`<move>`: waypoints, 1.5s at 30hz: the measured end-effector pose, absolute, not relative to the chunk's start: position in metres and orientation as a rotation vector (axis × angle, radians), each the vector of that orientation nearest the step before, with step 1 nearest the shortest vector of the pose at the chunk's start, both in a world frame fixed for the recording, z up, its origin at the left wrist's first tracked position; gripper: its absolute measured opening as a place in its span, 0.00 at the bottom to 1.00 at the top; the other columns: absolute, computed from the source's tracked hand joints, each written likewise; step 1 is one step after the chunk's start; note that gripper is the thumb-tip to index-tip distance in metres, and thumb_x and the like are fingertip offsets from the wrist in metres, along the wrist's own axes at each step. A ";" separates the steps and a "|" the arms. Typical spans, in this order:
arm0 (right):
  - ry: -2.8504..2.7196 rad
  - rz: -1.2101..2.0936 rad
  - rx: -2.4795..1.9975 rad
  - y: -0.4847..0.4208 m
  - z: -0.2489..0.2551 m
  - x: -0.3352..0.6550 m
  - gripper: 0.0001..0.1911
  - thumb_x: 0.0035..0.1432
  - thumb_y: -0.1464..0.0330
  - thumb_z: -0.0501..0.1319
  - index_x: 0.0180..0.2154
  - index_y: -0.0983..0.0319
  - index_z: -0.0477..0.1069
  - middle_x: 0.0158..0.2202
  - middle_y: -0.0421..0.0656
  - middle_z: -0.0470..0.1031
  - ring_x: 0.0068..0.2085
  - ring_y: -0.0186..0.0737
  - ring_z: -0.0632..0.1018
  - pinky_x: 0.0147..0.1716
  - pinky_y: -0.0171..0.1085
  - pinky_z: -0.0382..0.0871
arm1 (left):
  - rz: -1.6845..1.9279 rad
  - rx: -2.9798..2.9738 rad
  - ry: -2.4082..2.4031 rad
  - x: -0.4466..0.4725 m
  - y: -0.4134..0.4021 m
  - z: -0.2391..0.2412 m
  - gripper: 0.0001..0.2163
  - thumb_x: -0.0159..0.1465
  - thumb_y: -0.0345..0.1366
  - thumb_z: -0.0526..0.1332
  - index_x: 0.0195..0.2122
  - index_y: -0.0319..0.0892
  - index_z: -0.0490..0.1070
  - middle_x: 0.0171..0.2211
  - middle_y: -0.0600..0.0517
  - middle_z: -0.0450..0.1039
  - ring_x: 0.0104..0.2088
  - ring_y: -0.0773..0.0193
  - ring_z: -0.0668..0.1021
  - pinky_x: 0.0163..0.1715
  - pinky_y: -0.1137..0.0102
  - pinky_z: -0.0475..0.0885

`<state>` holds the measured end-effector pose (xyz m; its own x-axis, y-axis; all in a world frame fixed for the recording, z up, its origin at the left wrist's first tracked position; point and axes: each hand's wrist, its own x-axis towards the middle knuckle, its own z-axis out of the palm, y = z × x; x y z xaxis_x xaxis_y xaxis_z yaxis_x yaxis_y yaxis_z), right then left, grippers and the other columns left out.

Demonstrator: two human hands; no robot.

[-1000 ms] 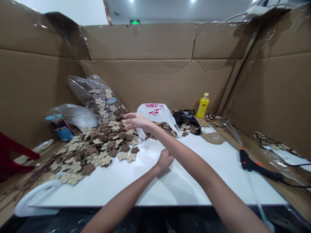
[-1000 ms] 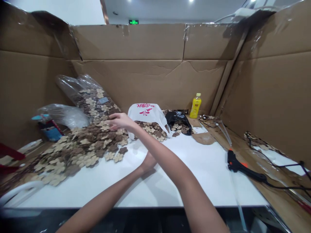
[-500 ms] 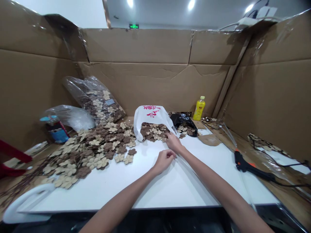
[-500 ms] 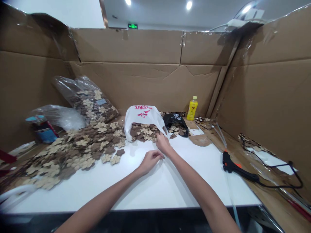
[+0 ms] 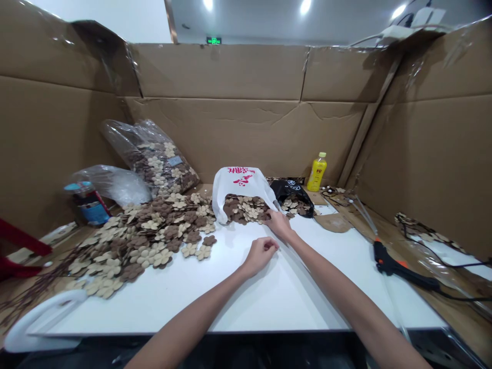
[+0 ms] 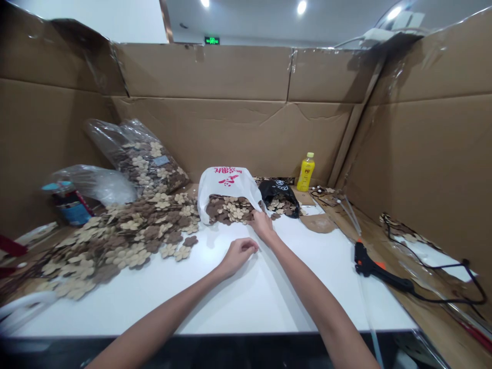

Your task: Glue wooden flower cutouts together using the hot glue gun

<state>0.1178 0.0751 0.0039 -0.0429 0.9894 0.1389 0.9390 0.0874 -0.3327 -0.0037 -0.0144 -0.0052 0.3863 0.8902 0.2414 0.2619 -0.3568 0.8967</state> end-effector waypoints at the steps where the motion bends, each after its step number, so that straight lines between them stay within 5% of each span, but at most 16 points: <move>1: -2.037 0.215 -1.902 0.075 0.003 0.118 0.19 0.54 0.61 0.57 0.47 0.60 0.66 0.42 0.49 0.73 0.43 0.48 0.73 0.36 0.37 0.62 | 0.976 1.829 1.000 -0.004 -0.014 -0.005 0.08 0.53 0.30 0.53 0.27 0.39 0.72 0.26 0.50 0.74 0.29 0.62 0.74 0.30 0.71 0.66; 5: -2.017 0.254 -1.878 0.078 0.003 0.119 0.28 0.54 0.57 0.55 0.54 0.62 0.58 0.44 0.51 0.72 0.44 0.49 0.73 0.37 0.38 0.62 | 0.967 1.819 1.013 -0.003 -0.014 -0.005 0.08 0.52 0.29 0.53 0.26 0.39 0.72 0.26 0.50 0.74 0.29 0.62 0.74 0.31 0.71 0.66; 15: -1.979 0.293 -1.618 0.076 0.014 0.114 0.11 0.49 0.69 0.59 0.38 0.61 0.70 0.33 0.41 0.75 0.34 0.37 0.73 0.31 0.32 0.60 | 0.996 1.730 1.004 -0.002 -0.012 -0.007 0.07 0.51 0.28 0.54 0.25 0.39 0.71 0.25 0.51 0.73 0.30 0.62 0.74 0.33 0.71 0.67; 22: -2.173 0.269 -1.385 0.043 0.044 0.126 0.08 0.48 0.68 0.59 0.33 0.61 0.73 0.25 0.40 0.73 0.26 0.34 0.71 0.25 0.30 0.56 | 1.315 1.087 1.100 -0.002 -0.003 -0.004 0.14 0.53 0.37 0.59 0.40 0.38 0.65 0.38 0.45 0.70 0.30 0.65 0.75 0.31 0.69 0.70; 27: -2.323 0.215 -1.404 0.007 0.051 0.134 0.18 0.46 0.74 0.57 0.42 0.58 0.71 0.27 0.41 0.74 0.29 0.38 0.73 0.26 0.31 0.57 | 1.168 1.267 0.956 -0.001 -0.006 0.004 0.15 0.50 0.44 0.63 0.32 0.37 0.70 0.28 0.48 0.71 0.29 0.65 0.74 0.29 0.71 0.68; 31: -2.237 0.377 -1.379 -0.030 0.054 0.164 0.32 0.47 0.69 0.60 0.56 0.60 0.57 0.27 0.40 0.73 0.28 0.38 0.72 0.28 0.33 0.62 | 1.137 1.409 0.901 -0.003 -0.011 0.005 0.15 0.52 0.46 0.62 0.27 0.37 0.72 0.25 0.49 0.72 0.29 0.64 0.74 0.29 0.71 0.67; 34: -2.166 0.463 -1.444 -0.063 0.055 0.217 0.29 0.51 0.65 0.58 0.55 0.60 0.57 0.32 0.41 0.73 0.27 0.36 0.72 0.29 0.34 0.65 | 1.138 1.417 0.927 -0.005 -0.012 0.006 0.13 0.53 0.44 0.61 0.29 0.37 0.73 0.28 0.48 0.73 0.31 0.63 0.74 0.30 0.71 0.67; 37: -2.037 0.252 -1.658 -0.094 0.046 0.289 0.14 0.57 0.64 0.51 0.41 0.62 0.69 0.33 0.45 0.73 0.31 0.38 0.73 0.31 0.34 0.66 | 1.142 1.399 0.990 -0.004 -0.011 0.005 0.11 0.52 0.42 0.62 0.26 0.36 0.73 0.25 0.49 0.72 0.26 0.66 0.71 0.28 0.72 0.65; 39: -1.982 0.028 -1.831 -0.109 0.032 0.337 0.13 0.57 0.65 0.49 0.33 0.61 0.70 0.32 0.46 0.73 0.31 0.40 0.74 0.31 0.36 0.66 | 1.150 1.384 1.006 -0.003 -0.011 0.004 0.10 0.51 0.40 0.62 0.26 0.36 0.73 0.23 0.50 0.71 0.24 0.68 0.69 0.26 0.72 0.63; 45: -2.021 -0.441 -2.038 -0.131 -0.019 0.411 0.23 0.49 0.78 0.47 0.47 0.65 0.66 0.38 0.49 0.71 0.40 0.44 0.73 0.39 0.39 0.65 | 1.189 1.295 1.006 -0.002 -0.009 0.001 0.11 0.50 0.37 0.64 0.32 0.35 0.73 0.26 0.49 0.72 0.24 0.68 0.70 0.28 0.71 0.64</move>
